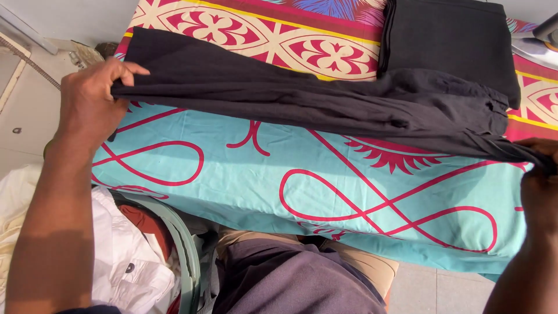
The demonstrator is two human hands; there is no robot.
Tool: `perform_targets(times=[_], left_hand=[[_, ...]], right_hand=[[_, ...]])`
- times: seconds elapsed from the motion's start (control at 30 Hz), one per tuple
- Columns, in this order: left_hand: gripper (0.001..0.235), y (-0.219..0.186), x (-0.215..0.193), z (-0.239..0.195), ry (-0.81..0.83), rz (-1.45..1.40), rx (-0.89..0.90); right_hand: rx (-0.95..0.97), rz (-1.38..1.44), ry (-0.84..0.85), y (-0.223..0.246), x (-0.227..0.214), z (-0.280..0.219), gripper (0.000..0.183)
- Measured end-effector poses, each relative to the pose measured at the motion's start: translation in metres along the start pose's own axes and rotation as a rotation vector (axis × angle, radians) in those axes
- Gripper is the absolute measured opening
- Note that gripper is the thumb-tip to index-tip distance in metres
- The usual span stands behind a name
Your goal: Folding multiple pairs of black pants on an ironing board.
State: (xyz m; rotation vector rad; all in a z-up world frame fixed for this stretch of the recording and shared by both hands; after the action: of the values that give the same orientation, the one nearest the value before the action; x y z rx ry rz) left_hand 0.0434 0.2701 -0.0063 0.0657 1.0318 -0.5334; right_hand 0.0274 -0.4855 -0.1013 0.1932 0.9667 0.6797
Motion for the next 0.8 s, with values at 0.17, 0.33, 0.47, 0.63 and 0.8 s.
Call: perform_targets(times=[0.17, 0.33, 0.47, 0.63, 0.8], left_hand=[[0.026, 0.011, 0.027, -0.028, 0.648, -0.069, -0.454], [0.048, -0.03, 0.008, -0.009, 0.793, -0.199, -0.88], [0.042, 0.018, 0.045, 0.024, 0.488, 0.037, -0.431], [0.062, 0.027, 0.106, 0.064, 0.254, 0.012, -0.06], [0.041, 0.067, 0.153, 0.064, 0.342, -0.098, -0.019]], right_hand=[[0.077, -0.024, 0.336, 0.026, -0.006, -0.022, 0.024], [0.126, 0.069, 0.457, 0.048, -0.004, -0.021, 0.054], [0.1, -0.029, 0.183, 0.047, 0.001, 0.027, 0.035], [-0.142, -0.284, 0.239, 0.06, 0.053, 0.105, 0.042], [0.113, -0.235, 0.552, 0.011, 0.107, 0.134, 0.081]])
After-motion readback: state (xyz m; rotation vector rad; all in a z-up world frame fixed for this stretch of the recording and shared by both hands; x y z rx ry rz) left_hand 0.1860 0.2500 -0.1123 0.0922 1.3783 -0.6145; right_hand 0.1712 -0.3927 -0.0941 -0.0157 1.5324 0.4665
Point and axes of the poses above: each hand's wrist, its own z-axis towards the middle knuckle, its own x-axis out of the palm, y = z × x, the point moved 7 cm from there along z, towards the middle knuckle
